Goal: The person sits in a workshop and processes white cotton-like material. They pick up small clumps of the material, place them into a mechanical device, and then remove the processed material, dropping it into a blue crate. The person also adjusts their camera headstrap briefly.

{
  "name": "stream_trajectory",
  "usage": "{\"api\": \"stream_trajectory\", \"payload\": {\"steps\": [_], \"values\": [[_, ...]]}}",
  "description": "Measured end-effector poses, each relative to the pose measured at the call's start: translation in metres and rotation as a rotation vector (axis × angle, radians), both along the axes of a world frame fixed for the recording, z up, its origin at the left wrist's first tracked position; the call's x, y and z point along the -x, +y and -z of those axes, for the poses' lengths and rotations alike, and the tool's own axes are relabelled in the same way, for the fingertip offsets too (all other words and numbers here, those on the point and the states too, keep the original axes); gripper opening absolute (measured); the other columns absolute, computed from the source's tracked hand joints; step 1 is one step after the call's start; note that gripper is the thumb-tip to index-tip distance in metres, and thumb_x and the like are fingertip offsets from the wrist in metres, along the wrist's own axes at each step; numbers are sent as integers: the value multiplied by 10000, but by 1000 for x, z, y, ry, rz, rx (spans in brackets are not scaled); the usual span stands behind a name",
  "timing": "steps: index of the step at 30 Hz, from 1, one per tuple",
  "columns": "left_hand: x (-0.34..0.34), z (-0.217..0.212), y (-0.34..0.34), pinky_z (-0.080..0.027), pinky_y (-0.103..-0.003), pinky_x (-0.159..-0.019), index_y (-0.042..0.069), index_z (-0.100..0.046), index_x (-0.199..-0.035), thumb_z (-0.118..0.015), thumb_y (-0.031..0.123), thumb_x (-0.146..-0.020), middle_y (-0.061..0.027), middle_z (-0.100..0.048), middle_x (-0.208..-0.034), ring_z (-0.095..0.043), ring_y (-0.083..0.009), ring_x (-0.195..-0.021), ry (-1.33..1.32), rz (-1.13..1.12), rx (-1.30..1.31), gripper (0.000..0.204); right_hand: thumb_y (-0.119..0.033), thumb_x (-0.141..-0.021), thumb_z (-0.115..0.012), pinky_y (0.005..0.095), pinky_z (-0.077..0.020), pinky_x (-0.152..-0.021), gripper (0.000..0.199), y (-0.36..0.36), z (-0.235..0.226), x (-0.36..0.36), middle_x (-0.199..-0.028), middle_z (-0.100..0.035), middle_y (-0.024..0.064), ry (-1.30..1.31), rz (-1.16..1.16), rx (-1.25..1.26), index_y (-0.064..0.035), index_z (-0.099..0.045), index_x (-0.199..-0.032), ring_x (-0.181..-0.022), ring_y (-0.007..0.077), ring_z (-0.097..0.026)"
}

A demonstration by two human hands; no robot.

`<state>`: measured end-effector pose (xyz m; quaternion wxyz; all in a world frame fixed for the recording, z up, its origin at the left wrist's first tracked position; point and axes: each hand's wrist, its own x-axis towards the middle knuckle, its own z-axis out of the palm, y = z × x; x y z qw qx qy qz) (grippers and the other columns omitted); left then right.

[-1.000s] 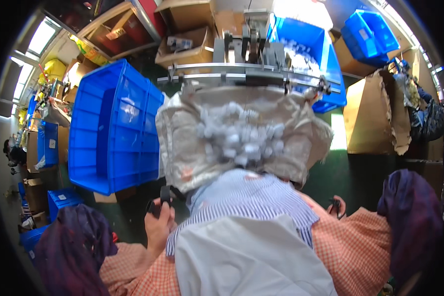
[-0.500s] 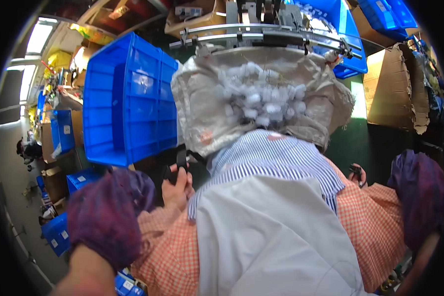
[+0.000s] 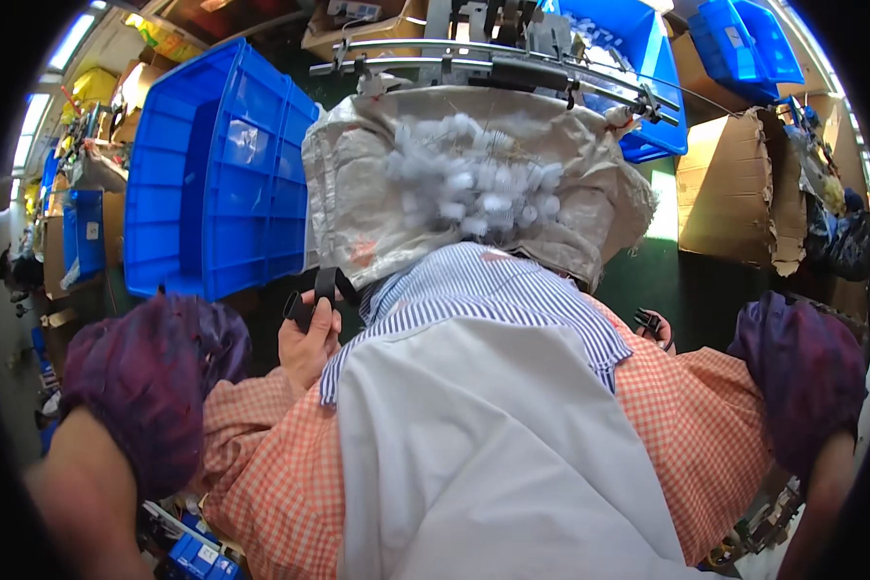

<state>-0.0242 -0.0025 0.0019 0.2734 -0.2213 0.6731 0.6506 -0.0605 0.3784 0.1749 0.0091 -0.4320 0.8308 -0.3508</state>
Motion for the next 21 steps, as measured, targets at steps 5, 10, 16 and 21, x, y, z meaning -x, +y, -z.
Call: {"api": "stream_trajectory", "payload": {"steps": [5,10,16,21], "values": [[127,-132,-1,-432,-262,-608,-14,-515,-1094,-341,533,-886,-73,-588,-872,-535,-124,-691,871,698,572,611,-188,-922,-441,266,-392,-857,319,49,-26,1,-1151,-538,67,33,239,-30,-34,-496,-1196,-1042,137,-483],[126,47,-88,-462,-307,-701,7,-598,-911,-232,533,-927,-53,-617,-818,-564,-181,-764,-640,959,305,641,-282,-913,-497,248,-391,-863,370,150,89,5,-1068,-575,52,-619,657,-142,-5,-519,-1157,-978,127,-500],[81,20,-12,-473,-348,-758,20,-545,-1100,-393,413,-927,-122,-625,-979,-595,-209,-851,-392,406,-211,456,-330,-853,-577,275,-428,-803,448,169,138,-56,-1000,-604,106,-1042,745,-341,29,-533,-1117,-922,174,-546],[102,22,-18,-491,-327,-673,42,-538,-1052,-446,312,-928,-51,-583,-788,-596,-189,-731,-236,250,-332,311,-417,-804,-630,320,-436,-882,608,149,140,-60,-1118,-580,167,-1219,512,-691,38,-492,-1183,-1021,238,-549]]}}
